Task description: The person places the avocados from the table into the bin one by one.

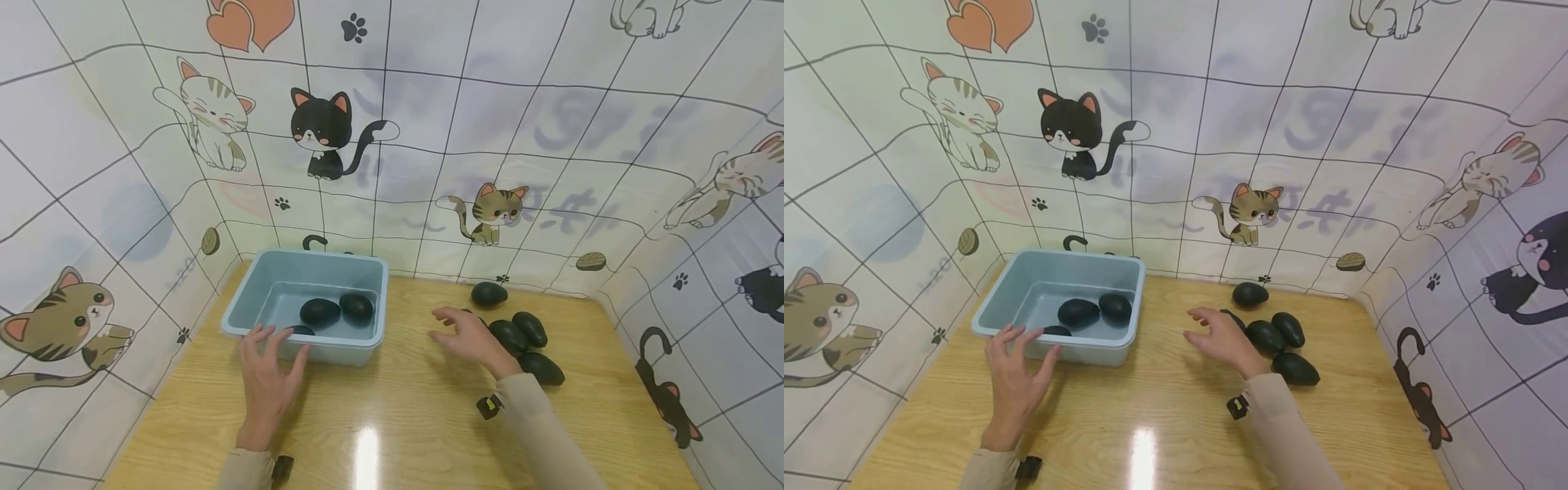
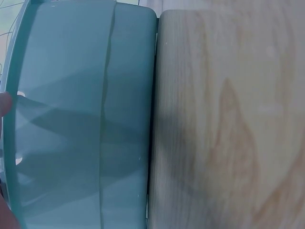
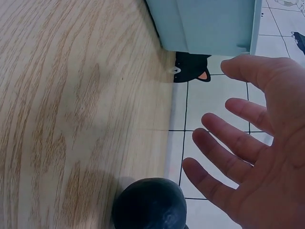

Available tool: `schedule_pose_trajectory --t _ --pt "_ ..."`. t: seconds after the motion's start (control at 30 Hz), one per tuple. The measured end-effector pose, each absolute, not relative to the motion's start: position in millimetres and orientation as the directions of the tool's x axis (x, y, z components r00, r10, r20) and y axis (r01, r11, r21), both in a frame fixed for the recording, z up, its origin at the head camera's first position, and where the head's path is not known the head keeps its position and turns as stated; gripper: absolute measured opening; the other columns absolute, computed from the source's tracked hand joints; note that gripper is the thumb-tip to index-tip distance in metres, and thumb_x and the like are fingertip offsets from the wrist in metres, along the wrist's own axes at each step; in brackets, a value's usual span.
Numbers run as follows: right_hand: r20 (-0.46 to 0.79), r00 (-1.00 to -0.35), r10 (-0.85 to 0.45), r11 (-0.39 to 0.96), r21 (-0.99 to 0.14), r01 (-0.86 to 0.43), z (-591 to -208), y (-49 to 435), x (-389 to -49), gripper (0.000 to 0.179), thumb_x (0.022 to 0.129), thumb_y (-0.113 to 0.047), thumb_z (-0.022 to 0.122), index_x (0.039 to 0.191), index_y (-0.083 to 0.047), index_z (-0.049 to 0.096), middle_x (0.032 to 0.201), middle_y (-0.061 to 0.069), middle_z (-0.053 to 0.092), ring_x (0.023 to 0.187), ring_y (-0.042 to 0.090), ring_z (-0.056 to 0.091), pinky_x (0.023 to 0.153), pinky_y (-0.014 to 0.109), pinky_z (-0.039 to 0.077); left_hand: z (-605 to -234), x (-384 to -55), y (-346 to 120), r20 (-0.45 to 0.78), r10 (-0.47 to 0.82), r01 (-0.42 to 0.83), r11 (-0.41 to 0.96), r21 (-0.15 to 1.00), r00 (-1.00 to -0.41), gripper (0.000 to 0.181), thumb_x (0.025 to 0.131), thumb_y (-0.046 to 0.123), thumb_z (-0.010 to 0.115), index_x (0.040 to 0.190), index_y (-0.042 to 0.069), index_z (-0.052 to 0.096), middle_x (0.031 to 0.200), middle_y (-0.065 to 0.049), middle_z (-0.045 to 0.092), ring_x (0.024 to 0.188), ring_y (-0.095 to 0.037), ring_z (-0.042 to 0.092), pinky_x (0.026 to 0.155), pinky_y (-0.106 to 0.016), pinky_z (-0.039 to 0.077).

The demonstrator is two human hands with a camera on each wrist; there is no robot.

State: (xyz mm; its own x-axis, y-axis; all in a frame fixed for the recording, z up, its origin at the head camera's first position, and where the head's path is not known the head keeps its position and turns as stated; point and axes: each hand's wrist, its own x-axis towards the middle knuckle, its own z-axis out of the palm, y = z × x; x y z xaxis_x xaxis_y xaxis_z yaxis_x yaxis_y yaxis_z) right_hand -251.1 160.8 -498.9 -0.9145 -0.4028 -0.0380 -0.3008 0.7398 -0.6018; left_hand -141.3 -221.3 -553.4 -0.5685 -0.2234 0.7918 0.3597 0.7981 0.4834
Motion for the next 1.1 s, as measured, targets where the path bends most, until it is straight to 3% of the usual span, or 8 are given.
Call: schedule_pose_trajectory --t 1.1 --pt "0.013 -0.945 -0.328 0.764 -0.584 -0.273 -504 190 -252 0.057 0.102 -0.032 0.070 0.151 -0.007 0.057 0.153 0.017 0.060 0.144 0.042 0.055 0.116 0.062 0.045 -552 -140 -220 0.780 -0.231 0.351 0.794 0.496 -0.582 0.058 0.102 0.056 0.065 0.117 0.000 0.070 0.127 -0.034 0.055 0.130 -0.057 0.047 0.119 -0.083 0.016"
